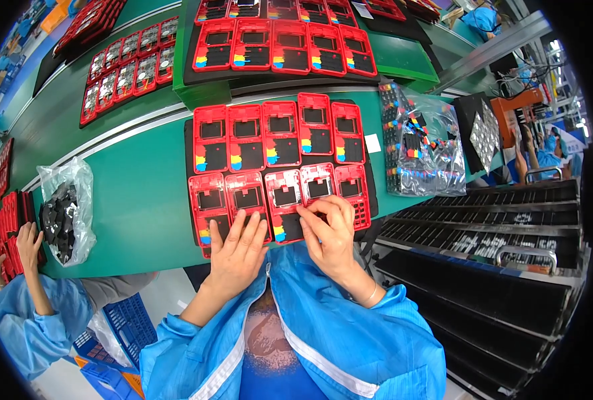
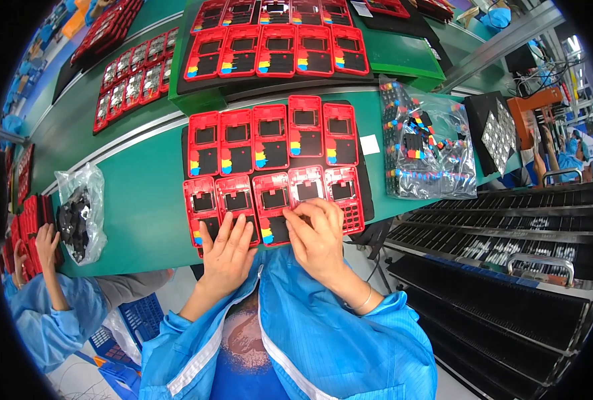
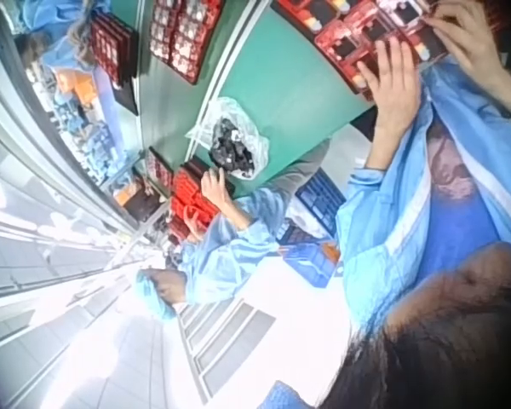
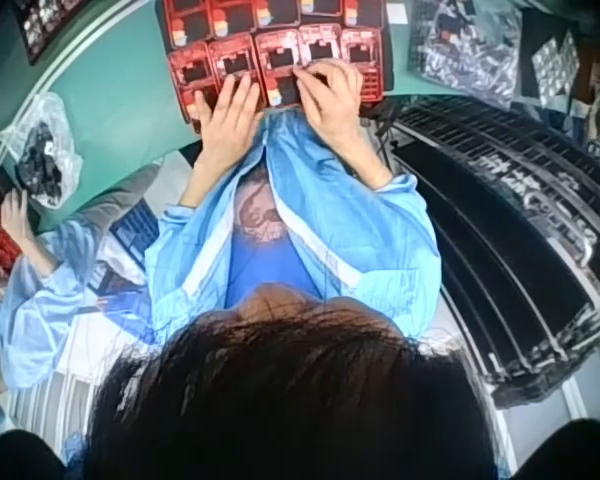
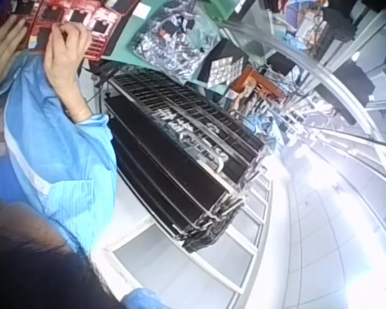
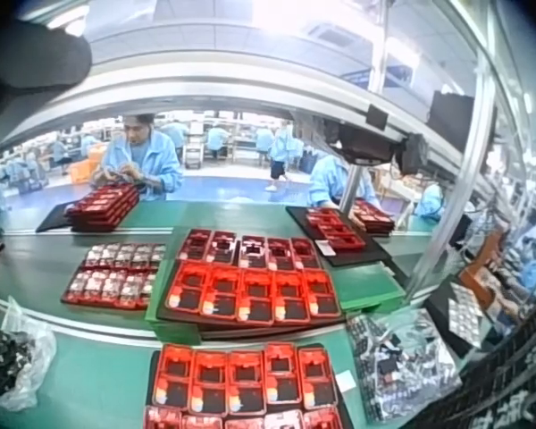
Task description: The person assembles keypads and other components into red electronic housings by hand on a factory assembly line.
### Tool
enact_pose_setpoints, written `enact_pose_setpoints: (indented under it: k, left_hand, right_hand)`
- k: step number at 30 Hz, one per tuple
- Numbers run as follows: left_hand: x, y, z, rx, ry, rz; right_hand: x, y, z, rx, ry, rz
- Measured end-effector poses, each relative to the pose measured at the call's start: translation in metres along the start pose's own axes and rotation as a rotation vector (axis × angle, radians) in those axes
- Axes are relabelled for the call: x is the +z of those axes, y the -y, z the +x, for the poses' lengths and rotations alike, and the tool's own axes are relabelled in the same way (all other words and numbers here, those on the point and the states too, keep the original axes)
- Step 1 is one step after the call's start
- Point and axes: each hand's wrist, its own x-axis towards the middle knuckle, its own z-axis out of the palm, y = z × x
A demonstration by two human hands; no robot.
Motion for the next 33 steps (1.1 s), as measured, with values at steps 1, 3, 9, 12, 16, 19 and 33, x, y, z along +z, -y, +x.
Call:
enact_pose_setpoints:
  k: [1, 3, 9, 12, 16, 19, 33]
  left_hand:
    - [-0.002, -0.002, 0.003, 0.015, -0.006, -0.028]
    - [-0.005, -0.010, 0.015, 0.061, -0.029, -0.065]
    - [0.005, -0.022, 0.045, 0.266, 0.087, -0.048]
    - [0.014, -0.022, 0.041, 0.257, 0.038, -0.093]
    - [0.015, -0.026, 0.043, 0.250, 0.025, -0.062]
    - [0.013, -0.030, 0.046, 0.222, 0.024, -0.036]
    - [0.020, -0.030, 0.044, 0.185, 0.019, -0.069]
  right_hand:
    - [-0.001, 0.000, 0.001, 0.000, -0.002, -0.004]
    - [-0.007, -0.002, 0.003, 0.025, -0.034, 0.025]
    - [-0.034, -0.033, 0.020, -0.015, -0.100, 0.055]
    - [-0.065, -0.070, 0.032, 0.083, -0.168, -0.050]
    - [-0.118, -0.152, 0.049, 0.226, -0.296, -0.213]
    - [-0.139, -0.210, 0.056, 0.340, -0.230, -0.267]
    - [-0.130, -0.189, 0.072, 0.107, -0.408, -0.350]
